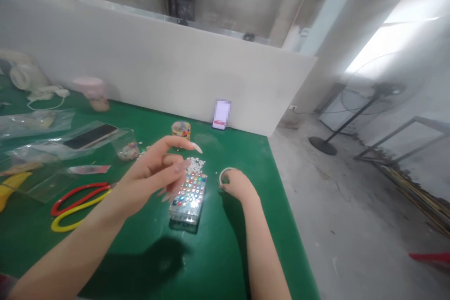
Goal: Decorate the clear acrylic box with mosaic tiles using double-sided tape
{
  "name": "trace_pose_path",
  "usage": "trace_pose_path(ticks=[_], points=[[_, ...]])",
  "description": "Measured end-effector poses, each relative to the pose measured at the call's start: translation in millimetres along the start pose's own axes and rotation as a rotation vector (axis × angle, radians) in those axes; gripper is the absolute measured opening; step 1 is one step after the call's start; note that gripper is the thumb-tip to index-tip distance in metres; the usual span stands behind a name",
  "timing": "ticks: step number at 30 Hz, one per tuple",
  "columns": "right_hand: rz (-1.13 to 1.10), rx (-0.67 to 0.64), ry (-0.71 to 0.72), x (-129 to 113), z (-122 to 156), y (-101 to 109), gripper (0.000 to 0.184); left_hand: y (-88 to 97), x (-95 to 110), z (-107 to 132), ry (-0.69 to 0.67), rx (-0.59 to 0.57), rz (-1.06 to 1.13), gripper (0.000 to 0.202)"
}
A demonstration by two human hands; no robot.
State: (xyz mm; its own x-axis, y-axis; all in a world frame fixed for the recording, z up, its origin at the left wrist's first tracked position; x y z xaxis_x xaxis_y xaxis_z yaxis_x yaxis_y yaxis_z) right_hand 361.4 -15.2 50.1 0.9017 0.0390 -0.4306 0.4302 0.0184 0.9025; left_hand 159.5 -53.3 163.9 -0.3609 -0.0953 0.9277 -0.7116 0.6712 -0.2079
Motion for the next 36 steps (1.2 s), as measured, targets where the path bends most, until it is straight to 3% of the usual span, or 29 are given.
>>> trace_pose_path(ticks=[3,6,8,10,17,22,26,28,31,33,36], points=[[-0.108,0.121,0.068,-29.4,23.0,28.0,0.027,-2.1,0.1,3.3,-0.013,0.010,0.005,0.016],[-0.608,0.277,0.310,-74.3,54.1,54.6,0.029,-4.4,-2.7,6.1,-0.039,0.067,-0.026,0.018],[-0.719,0.328,0.381,-97.8,70.4,58.7,0.028,-6.9,-5.6,6.8,-0.039,0.091,-0.008,0.017],[-0.796,0.381,0.365,-110.9,79.6,54.8,0.027,-9.5,-8.8,6.6,-0.020,0.110,0.060,0.016],[-1.024,0.492,0.272,-113.3,80.3,35.8,0.019,-21.0,-20.2,-1.8,0.086,0.087,0.391,0.033],[-1.246,0.481,0.196,-110.7,78.3,33.2,0.011,-21.5,-33.5,-6.6,0.069,0.230,0.353,0.031],[-1.297,0.433,0.150,-107.6,77.1,38.4,0.011,-9.5,-18.5,1.7,-0.170,0.376,0.078,0.024],[-1.301,0.386,0.170,-106.3,77.8,41.5,0.012,-8.8,-1.9,8.3,-0.290,0.284,-0.252,0.027],[-1.298,0.333,0.199,-105.2,80.7,45.2,0.014,-18.1,13.5,18.0,-0.380,0.005,-0.777,0.017],[-1.311,0.291,0.202,-105.6,82.5,46.4,0.016,-24.0,16.2,22.5,-0.400,-0.076,-0.981,0.008],[-1.341,0.208,0.222,-107.8,84.1,47.5,0.019,-33.4,14.4,23.6,-0.419,-0.113,-1.121,0.009]])
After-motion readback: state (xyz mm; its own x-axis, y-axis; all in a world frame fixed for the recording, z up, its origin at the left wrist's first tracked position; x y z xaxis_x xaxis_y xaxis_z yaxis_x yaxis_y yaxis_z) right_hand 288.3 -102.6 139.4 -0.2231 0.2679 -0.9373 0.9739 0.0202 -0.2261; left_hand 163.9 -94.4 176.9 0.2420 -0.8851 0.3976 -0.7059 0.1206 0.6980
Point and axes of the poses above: each hand's wrist, its own z-axis away from the middle knuckle, its own y-axis out of the back of the hand, x = y × z, the point moved 4 cm from there along -z, towards the middle knuckle, and after that the axes turned 8 degrees about z, right-handed, at the moved point
